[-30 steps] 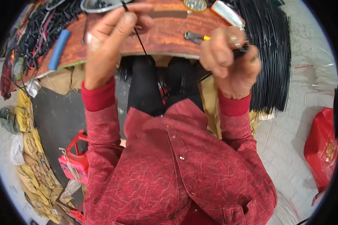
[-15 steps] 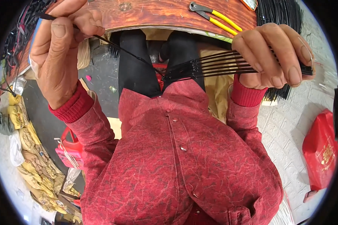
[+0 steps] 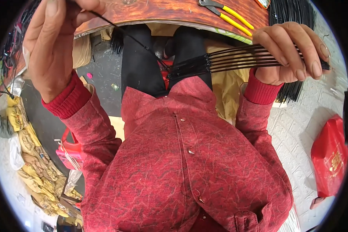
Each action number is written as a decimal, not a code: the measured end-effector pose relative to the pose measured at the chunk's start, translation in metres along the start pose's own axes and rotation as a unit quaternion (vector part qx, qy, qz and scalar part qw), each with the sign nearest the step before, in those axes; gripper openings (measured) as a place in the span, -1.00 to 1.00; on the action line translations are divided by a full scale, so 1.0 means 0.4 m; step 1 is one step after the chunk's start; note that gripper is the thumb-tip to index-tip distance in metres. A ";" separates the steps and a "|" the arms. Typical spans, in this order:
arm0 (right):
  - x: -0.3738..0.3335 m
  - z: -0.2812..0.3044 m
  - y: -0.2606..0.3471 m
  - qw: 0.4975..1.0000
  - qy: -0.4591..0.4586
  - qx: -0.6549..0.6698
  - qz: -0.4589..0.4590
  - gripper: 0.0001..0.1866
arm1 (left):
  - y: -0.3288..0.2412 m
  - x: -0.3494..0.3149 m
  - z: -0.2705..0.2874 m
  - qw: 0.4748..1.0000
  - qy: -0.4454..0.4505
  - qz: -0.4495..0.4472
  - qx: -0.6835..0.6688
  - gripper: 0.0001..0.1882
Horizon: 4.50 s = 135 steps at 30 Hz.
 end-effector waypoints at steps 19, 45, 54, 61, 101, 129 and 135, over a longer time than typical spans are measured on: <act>-0.081 0.028 0.058 0.996 -0.013 0.078 0.037 -0.85 | 0.014 0.163 -0.209 0.985 0.100 -0.141 0.009 -0.65; 0.023 -0.046 -0.104 0.993 -0.048 -0.087 0.063 -0.41 | -0.099 0.087 -0.308 0.995 0.057 -0.076 -0.043 -0.67; 0.044 -0.061 -0.084 0.979 -0.091 -0.150 0.106 -0.56 | -0.118 0.077 -0.324 0.993 0.051 -0.074 -0.071 -0.78; 0.043 -0.060 -0.080 0.959 -0.148 -0.208 0.123 -0.52 | -0.121 0.087 -0.340 0.994 0.044 -0.091 -0.049 -0.80; 0.044 -0.045 -0.083 0.956 -0.156 -0.206 0.136 -0.70 | -0.122 0.062 -0.299 0.991 0.009 -0.128 -0.049 -0.64; 0.047 -0.085 -0.079 0.896 -0.208 -0.367 0.140 -0.73 | -0.098 0.078 -0.288 0.994 0.025 -0.072 -0.083 -0.81; 0.039 -0.113 -0.077 0.879 -0.201 -0.402 0.160 -0.67 | -0.136 0.055 -0.298 0.993 0.045 -0.020 -0.112 -0.81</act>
Point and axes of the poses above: each hand's wrist, its own x-axis towards the middle knuckle, its own z-axis out of the back of the hand, y = z × x, the point moved 9 cm from there along x, towards the middle knuckle, and after that the axes turned 10 degrees about x, right-handed, at the moved point
